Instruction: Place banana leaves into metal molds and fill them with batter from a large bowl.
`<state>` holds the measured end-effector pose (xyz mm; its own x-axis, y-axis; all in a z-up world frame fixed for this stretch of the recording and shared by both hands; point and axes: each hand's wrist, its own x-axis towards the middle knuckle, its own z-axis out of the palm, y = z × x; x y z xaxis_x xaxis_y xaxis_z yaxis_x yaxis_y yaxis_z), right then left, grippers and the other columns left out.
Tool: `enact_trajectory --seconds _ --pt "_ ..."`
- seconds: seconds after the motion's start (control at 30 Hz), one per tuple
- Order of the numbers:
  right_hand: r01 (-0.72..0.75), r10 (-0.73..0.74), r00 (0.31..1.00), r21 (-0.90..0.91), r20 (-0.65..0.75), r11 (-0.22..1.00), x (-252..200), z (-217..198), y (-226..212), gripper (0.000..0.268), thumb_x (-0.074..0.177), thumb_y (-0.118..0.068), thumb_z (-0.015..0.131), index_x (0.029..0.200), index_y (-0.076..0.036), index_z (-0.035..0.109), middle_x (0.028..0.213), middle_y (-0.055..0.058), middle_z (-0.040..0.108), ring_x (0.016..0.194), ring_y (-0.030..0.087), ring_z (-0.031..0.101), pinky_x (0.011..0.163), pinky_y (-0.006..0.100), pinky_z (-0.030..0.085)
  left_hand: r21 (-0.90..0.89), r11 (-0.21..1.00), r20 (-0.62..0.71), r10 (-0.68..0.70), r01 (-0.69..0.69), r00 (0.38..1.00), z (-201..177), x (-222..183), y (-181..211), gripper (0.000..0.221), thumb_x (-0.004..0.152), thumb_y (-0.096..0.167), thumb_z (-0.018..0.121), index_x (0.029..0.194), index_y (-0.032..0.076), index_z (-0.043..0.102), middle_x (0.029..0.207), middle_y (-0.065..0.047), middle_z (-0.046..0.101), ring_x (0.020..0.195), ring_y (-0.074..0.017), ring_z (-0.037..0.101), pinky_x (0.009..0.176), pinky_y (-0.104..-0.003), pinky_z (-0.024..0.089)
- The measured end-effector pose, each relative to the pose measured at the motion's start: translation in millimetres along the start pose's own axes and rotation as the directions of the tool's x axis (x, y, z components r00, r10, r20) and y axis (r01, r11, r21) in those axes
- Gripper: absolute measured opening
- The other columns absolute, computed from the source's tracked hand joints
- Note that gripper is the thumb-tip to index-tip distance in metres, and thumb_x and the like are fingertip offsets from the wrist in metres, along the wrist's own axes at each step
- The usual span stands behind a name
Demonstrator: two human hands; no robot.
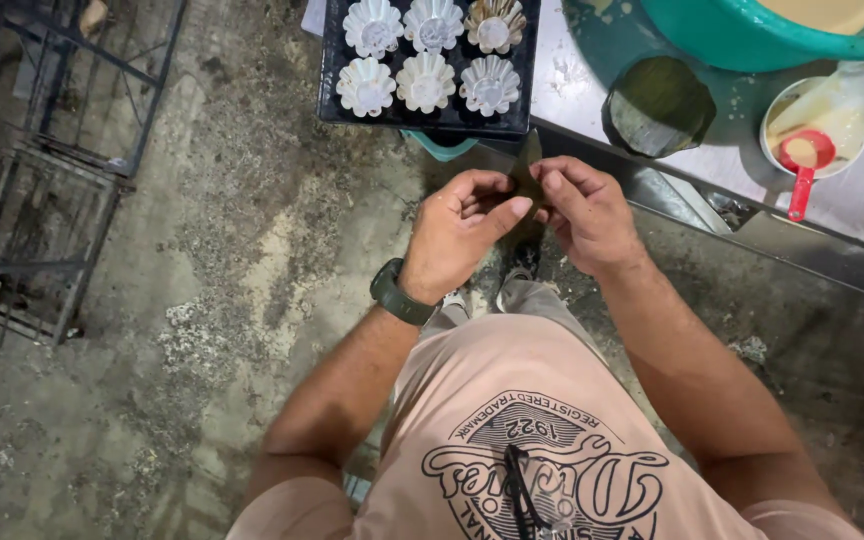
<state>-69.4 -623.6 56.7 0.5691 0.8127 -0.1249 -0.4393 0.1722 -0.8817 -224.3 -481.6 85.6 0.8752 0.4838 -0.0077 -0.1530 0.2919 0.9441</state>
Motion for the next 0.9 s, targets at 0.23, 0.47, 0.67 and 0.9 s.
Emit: enact_trajectory --seconds 0.23,0.47,0.67,0.9 --pt "0.011 -0.011 0.999 -0.001 0.053 1.000 3.4 4.5 -7.1 0.022 0.103 -0.015 0.069 0.119 0.000 0.066 0.103 0.002 0.068 0.086 0.009 0.062 0.076 0.023 0.051 0.009 1.000 -0.030 0.023 -0.023 0.999 -1.9 6.8 -4.5 0.036 0.094 0.011 0.078 0.123 -0.003 0.062 0.115 -0.006 0.069 0.104 -0.0092 0.065 0.093 -0.025 0.056" --pt "0.031 -0.025 0.998 -0.098 0.061 0.995 8.6 4.4 -9.1 0.020 0.101 -0.005 0.070 0.119 0.001 0.067 0.106 0.004 0.069 0.089 0.010 0.062 0.079 0.025 0.052 0.056 0.998 -0.075 -0.020 0.024 0.997 -2.5 10.3 -0.5 0.029 0.098 0.014 0.076 0.120 -0.003 0.066 0.108 -0.004 0.071 0.097 -0.0072 0.064 0.085 -0.023 0.054" --pt "0.132 -0.107 0.988 -0.248 0.109 0.960 12.8 15.1 -14.5 0.020 0.100 -0.007 0.071 0.118 -0.001 0.066 0.108 0.004 0.069 0.096 0.010 0.065 0.085 0.025 0.054 0.102 0.991 -0.039 0.092 -0.088 0.995 4.3 7.7 20.4 0.027 0.095 0.010 0.076 0.117 -0.003 0.067 0.112 -0.005 0.071 0.099 -0.0100 0.068 0.086 -0.025 0.056" --pt "0.130 -0.109 0.984 -0.152 0.139 0.980 22.1 24.0 -11.4 0.020 0.098 -0.010 0.071 0.116 -0.001 0.067 0.107 0.003 0.071 0.097 0.010 0.066 0.083 0.026 0.056 0.335 0.926 -0.011 0.189 -0.175 0.982 -8.9 7.9 22.1 0.018 0.100 0.012 0.071 0.111 -0.001 0.073 0.122 -0.006 0.071 0.104 -0.0101 0.066 0.093 -0.026 0.054"
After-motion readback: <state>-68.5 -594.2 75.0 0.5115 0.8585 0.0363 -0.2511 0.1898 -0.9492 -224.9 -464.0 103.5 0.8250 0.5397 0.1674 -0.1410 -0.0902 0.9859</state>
